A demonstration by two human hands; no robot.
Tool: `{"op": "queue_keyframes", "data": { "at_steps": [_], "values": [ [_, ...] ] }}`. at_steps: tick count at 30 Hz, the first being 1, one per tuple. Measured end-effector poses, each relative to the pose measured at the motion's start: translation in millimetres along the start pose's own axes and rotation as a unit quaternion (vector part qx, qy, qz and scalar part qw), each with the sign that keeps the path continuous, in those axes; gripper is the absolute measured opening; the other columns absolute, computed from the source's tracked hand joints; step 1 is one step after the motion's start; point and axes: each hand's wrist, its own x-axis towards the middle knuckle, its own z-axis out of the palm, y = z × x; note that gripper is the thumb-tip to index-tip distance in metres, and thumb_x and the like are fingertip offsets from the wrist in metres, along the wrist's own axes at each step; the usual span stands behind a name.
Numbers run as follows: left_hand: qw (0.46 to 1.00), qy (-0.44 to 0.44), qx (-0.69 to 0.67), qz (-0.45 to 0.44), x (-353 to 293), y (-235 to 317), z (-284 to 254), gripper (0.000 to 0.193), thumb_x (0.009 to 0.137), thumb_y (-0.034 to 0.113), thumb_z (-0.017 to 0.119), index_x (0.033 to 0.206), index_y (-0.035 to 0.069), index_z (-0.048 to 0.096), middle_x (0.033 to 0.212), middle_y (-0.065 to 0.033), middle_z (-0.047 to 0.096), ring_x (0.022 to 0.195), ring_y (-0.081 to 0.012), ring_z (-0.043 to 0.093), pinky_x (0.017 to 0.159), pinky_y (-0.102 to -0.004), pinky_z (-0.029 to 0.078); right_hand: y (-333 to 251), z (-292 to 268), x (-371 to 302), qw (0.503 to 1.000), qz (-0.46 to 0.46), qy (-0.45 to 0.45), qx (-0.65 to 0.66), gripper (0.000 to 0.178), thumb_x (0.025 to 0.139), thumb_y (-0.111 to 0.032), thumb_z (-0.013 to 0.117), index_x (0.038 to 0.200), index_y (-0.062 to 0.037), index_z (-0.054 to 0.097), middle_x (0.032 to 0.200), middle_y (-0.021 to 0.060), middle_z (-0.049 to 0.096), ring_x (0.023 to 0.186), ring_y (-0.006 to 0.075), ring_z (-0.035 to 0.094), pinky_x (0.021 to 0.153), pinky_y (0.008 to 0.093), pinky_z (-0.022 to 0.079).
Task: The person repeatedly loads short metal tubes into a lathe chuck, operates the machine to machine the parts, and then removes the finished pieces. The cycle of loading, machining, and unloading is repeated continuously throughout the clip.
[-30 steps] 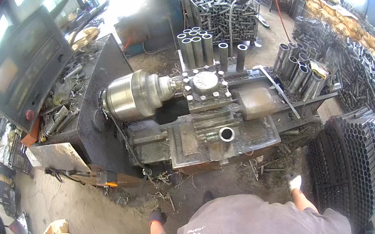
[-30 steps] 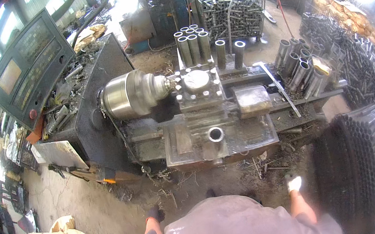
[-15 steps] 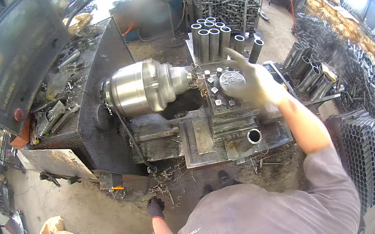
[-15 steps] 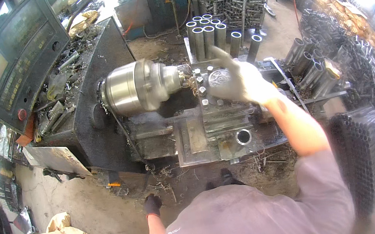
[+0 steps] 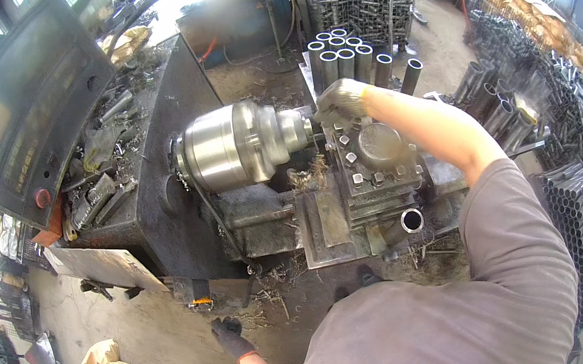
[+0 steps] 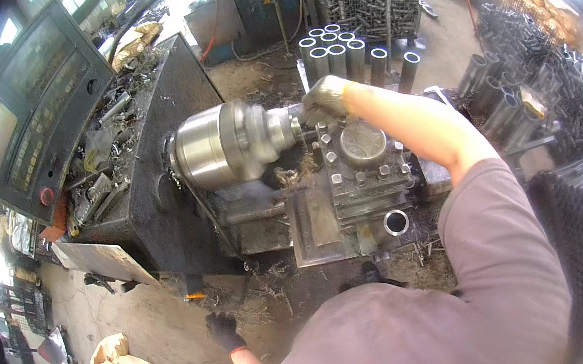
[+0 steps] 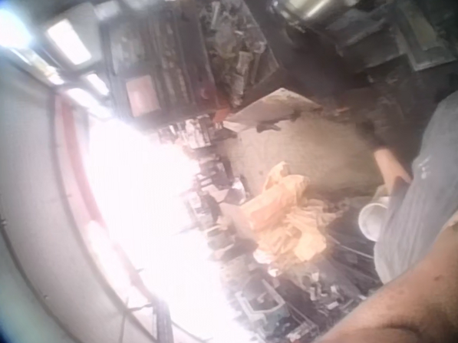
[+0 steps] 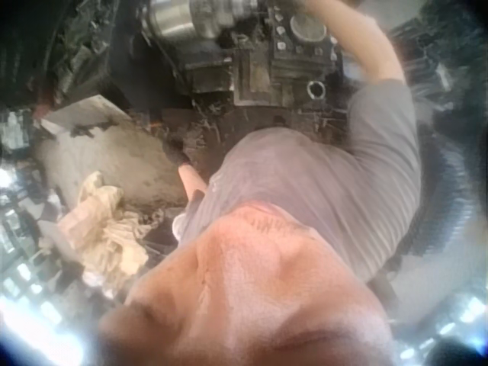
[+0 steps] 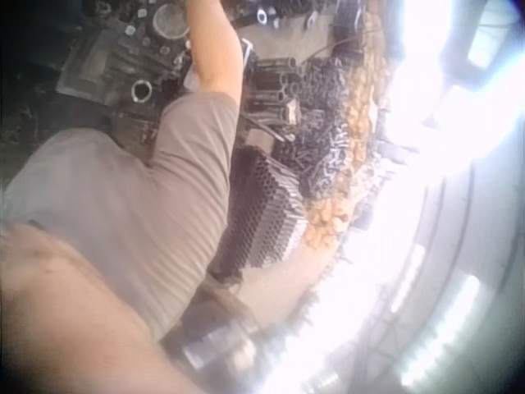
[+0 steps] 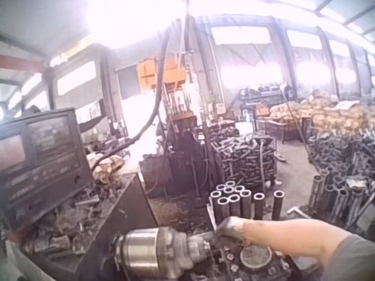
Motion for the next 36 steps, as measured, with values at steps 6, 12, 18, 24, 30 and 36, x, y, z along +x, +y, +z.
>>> {"op": "queue_keyframes", "data": {
  "at_steps": [6, 12, 18, 24, 30, 36],
  "values": [
    [0.87, 0.066, 0.394, 0.29, -10, 65, 32, 0.049, 0.113, 0.043, 0.05, 0.137, 0.001, 0.059, 0.12, -0.0169, 0.068, 0.1, -0.0287, 0.069, 0.086, -0.0416, 0.055, -46, 5, -80, 0.986, -0.056, 0.154, -0.02, 0.039, 0.092, -0.016, 0.072, 0.124, 0.005, 0.069, 0.104, 0.0123, 0.079, 0.078, 0.0165, 0.076, 0.076, 0.0279, 0.063],
    [0.807, 0.037, 0.482, 0.338, 22, 65, 31, 0.043, 0.113, 0.039, 0.049, 0.13, 0.001, 0.065, 0.12, -0.0139, 0.069, 0.102, -0.0266, 0.068, 0.085, -0.0411, 0.055, -42, -1, -83, 0.956, -0.104, 0.155, -0.227, 0.054, 0.089, -0.018, 0.068, 0.135, 0.0089, 0.062, 0.102, 0.0132, 0.078, 0.08, 0.0159, 0.075, 0.074, 0.0301, 0.062],
    [0.984, -0.145, -0.011, -0.105, 37, 82, 35, 0.03, 0.107, 0.043, 0.056, 0.107, 0.015, 0.067, 0.09, -0.0014, 0.069, 0.078, -0.0192, 0.064, 0.069, -0.0337, 0.051, -10, -19, -6, 0.911, -0.121, 0.124, -0.374, 0.079, 0.085, -0.023, 0.076, 0.152, 0.0078, 0.048, 0.109, 0.0141, 0.079, 0.092, 0.0202, 0.076, 0.079, 0.0362, 0.062],
    [0.995, -0.035, 0.075, -0.063, -18, -1, 44, 0.023, 0.103, 0.032, 0.058, 0.087, 0.017, 0.063, 0.074, 0.0017, 0.061, 0.058, -0.0115, 0.048, 0.057, -0.0322, 0.04, 63, -30, 101, 0.889, -0.135, -0.199, -0.39, 0.05, 0.082, -0.007, 0.074, 0.13, 0.0008, 0.062, 0.107, 0.0133, 0.079, 0.096, 0.0228, 0.077, 0.07, 0.0401, 0.062],
    [0.96, -0.015, 0.149, -0.238, -86, -109, -7, 0.021, 0.098, 0.026, 0.062, 0.091, 0.007, 0.07, 0.078, -0.0086, 0.068, 0.068, -0.0226, 0.064, 0.057, -0.038, 0.051, 56, -41, 139, 0.542, -0.124, -0.028, -0.831, 0.011, 0.087, -0.009, 0.073, 0.095, -0.0035, 0.077, 0.093, 0.0085, 0.079, 0.086, 0.021, 0.076, 0.072, 0.0365, 0.06],
    [0.93, -0.238, 0.247, -0.13, -66, -177, -61, 0.02, 0.097, 0.023, 0.065, 0.104, 0.005, 0.07, 0.087, -0.0125, 0.072, 0.072, -0.0248, 0.07, 0.059, -0.0398, 0.056, -20, -49, 97, 0.867, -0.235, 0.323, -0.296, 0.031, 0.086, -0.018, 0.071, 0.112, -0.001, 0.071, 0.103, 0.0225, 0.076, 0.095, 0.037, 0.075, 0.085, 0.0433, 0.058]
  ]
}}
